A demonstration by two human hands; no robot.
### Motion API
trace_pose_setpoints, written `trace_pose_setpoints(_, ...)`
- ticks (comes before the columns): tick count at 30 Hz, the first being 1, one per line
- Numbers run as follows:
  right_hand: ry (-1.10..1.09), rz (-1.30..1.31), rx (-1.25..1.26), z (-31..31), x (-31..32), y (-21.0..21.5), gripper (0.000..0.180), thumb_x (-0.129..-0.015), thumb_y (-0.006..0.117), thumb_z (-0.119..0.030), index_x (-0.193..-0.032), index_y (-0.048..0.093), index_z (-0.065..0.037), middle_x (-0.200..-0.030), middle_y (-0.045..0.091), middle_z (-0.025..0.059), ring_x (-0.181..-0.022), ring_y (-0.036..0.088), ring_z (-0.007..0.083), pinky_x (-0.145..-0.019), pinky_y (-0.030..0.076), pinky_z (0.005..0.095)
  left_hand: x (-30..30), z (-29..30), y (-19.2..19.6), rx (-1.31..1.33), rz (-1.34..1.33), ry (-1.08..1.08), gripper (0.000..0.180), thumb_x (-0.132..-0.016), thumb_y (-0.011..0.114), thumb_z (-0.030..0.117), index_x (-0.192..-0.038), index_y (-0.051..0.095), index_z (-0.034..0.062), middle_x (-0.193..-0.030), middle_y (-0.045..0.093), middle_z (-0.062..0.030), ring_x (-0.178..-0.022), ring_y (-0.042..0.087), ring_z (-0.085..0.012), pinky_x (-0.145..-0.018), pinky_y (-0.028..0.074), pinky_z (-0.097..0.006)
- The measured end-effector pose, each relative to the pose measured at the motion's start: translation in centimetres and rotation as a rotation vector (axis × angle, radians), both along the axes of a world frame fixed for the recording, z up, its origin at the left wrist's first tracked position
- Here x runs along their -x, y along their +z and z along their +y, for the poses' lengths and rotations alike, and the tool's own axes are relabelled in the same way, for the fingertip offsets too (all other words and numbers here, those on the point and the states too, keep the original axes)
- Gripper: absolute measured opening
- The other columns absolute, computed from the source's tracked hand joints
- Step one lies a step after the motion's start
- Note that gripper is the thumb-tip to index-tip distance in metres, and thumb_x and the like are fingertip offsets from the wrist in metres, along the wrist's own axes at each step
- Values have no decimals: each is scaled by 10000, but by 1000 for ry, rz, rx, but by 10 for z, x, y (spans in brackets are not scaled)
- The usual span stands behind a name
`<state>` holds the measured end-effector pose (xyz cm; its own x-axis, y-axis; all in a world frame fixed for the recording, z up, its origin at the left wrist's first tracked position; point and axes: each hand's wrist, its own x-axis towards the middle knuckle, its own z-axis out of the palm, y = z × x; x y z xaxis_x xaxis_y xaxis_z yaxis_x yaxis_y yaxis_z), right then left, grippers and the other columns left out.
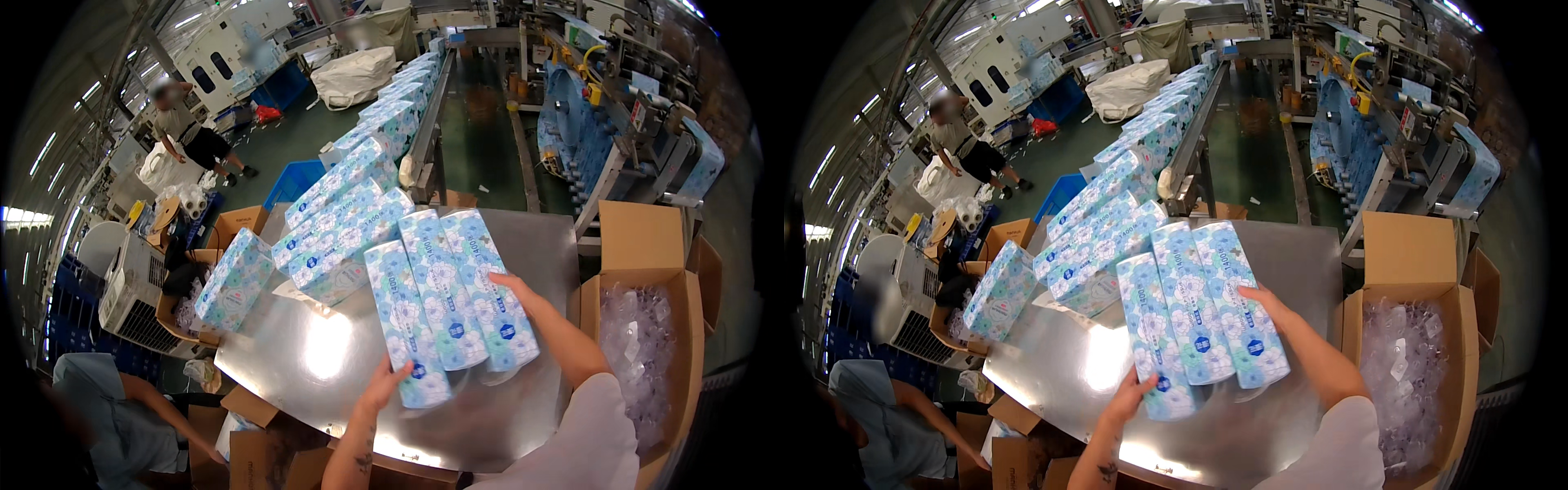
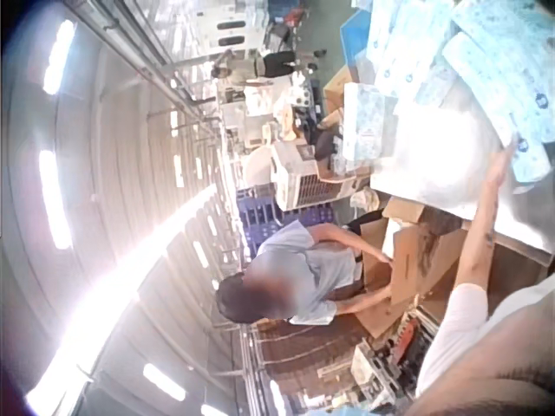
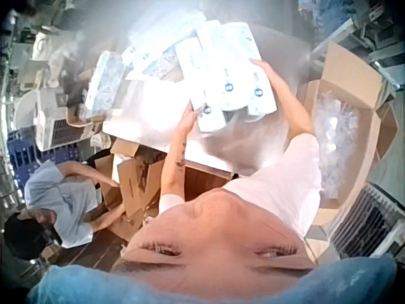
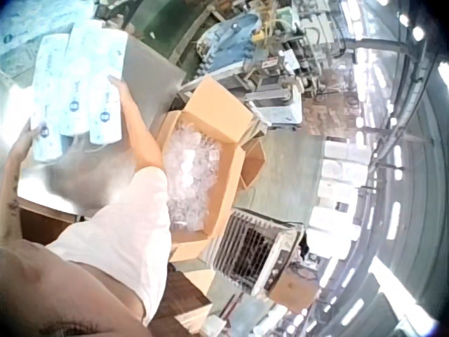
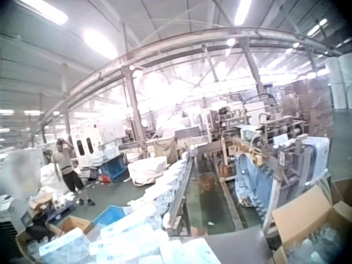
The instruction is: The person picks up cardboard boxes from a stack, unfolds them, and places stacks of paper products into them before moving the boxes onto a conveyor belt.
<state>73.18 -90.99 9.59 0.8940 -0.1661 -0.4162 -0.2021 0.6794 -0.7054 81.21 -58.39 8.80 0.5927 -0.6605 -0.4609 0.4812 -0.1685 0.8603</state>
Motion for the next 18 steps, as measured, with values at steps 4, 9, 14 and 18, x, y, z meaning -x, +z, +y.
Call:
trace_pose_setpoints(4,319,62,-43,13,32,11,674,-798,602,-200,-1358,274,-14,-1269,443,156,-1145,451,249,-922,393,362,129,27,7,7,-134,-37,810,-876,552,174,-1383,-55,-3,-1413,132,-126,-1294,178,-216,-1054,168,-328)
trace_pose_setpoints(9,479,6,266,62,6,-6,558,-820,594,-210,-1291,397,15,-1177,528,140,-1023,542,227,-845,447,336,131,80,-29,-21,46,509,629,-917,486,233,-1379,122,9,-1346,323,-123,-1215,334,-209,-1007,281,-320)
trace_pose_setpoints(14,406,160,95,91,-61,-18,557,-906,433,-440,-1249,459,-2,-1142,560,131,-980,567,217,-812,469,335,40,103,-24,197,42,615,540,-922,461,315,-1345,241,62,-1230,453,-106,-1069,503,-222,-911,418,-371)
trace_pose_setpoints(18,440,-60,-82,110,-48,-42,652,-912,293,-535,-1297,401,-20,-1266,475,141,-1094,508,246,-903,419,354,52,95,-13,378,330,554,712,-846,573,321,-1375,172,64,-1287,407,-111,-1140,451,-247,-949,385,-397)
